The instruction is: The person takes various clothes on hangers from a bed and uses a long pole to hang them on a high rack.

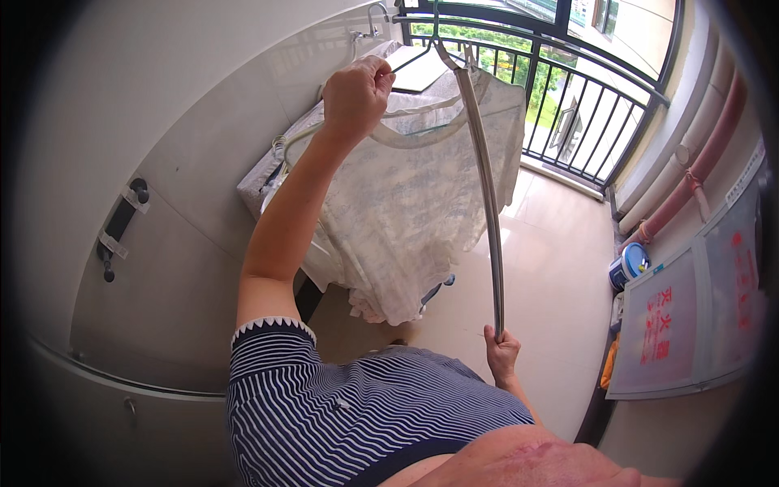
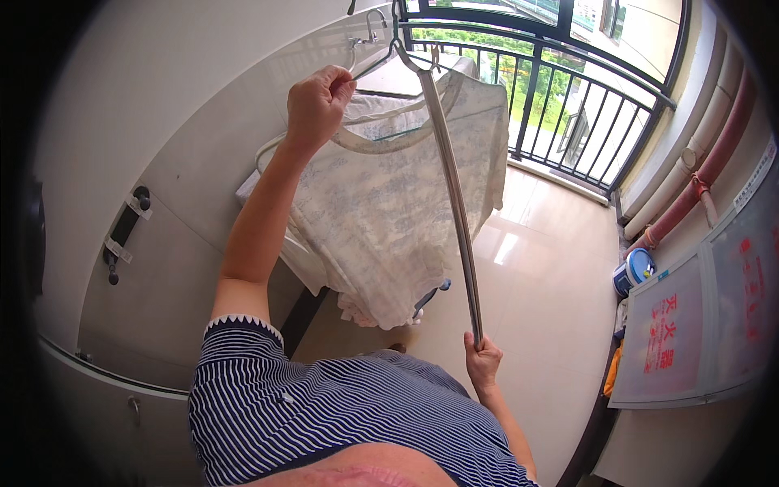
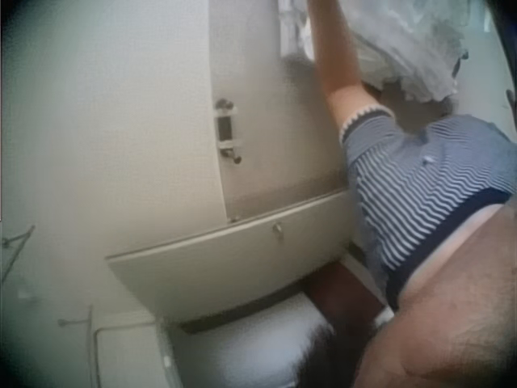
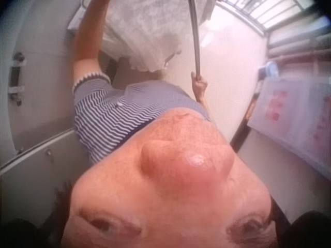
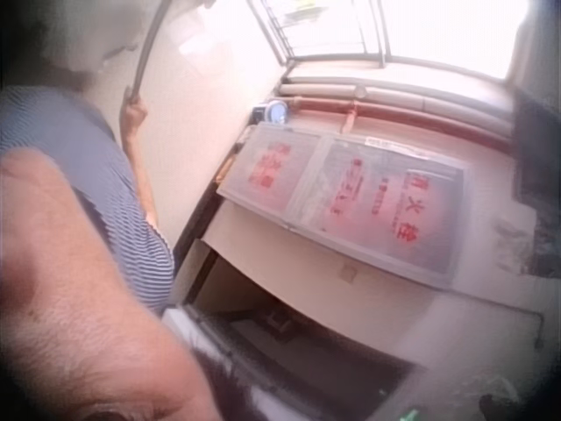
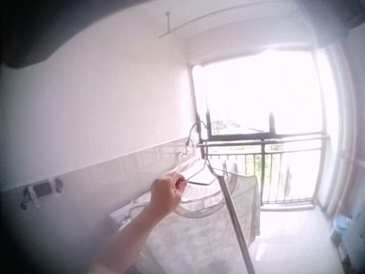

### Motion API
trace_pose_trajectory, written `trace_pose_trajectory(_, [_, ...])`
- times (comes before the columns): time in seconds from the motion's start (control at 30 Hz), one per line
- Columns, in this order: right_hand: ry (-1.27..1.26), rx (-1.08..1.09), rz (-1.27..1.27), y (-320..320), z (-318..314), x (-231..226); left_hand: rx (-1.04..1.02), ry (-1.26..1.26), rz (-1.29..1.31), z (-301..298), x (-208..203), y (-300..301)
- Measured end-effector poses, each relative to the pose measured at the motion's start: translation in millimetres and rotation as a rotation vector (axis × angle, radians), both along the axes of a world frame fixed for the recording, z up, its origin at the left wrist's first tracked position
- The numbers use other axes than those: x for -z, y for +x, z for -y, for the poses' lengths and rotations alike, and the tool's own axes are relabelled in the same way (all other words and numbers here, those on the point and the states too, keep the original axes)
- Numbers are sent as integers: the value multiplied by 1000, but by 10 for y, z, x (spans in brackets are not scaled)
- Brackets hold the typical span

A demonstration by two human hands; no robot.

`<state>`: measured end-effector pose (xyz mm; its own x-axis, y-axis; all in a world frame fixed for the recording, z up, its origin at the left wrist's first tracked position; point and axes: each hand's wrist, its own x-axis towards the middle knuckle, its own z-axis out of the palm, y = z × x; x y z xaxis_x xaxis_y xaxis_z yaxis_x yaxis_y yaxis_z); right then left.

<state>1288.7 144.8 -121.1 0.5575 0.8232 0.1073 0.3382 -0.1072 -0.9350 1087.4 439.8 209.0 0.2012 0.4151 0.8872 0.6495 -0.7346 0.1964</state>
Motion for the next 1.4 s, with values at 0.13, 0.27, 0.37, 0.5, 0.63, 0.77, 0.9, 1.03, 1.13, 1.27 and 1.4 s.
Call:
trace_pose_trajectory(0.13, [19,14,15,-33,0,-33,23,19,-11,4,-8,24])
trace_pose_trajectory(0.27, [29,17,-31,40,68,-36,21,21,-19,87,-9,155])
trace_pose_trajectory(0.37, [50,-52,-184,25,31,61,37,-16,-23,118,-122,239])
trace_pose_trajectory(0.5, [-34,-319,-580,34,-73,-372,40,-39,-48,70,-377,377])
trace_pose_trajectory(0.63, [49,-336,-511,149,-219,-641,45,59,-23,-56,-703,516])
trace_pose_trajectory(0.77, [207,-301,-477,168,-464,-952,-103,508,-44,150,-1019,717])
trace_pose_trajectory(0.9, [294,-271,-423,146,-710,-1345,190,483,47,648,-510,912])
trace_pose_trajectory(1.03, [335,-293,-287,132,-916,-1752,768,-438,305,1089,257,1172])
trace_pose_trajectory(1.13, [385,-403,-397,-9,-1005,-2166,931,-612,501,1264,242,1292])
trace_pose_trajectory(1.27, [531,-721,-528,-170,-1063,-2368,1058,-725,574,1285,-211,1133])
trace_pose_trajectory(1.4, [152,-1068,-602,-345,-909,-1453,1238,-718,627,1119,-512,867])
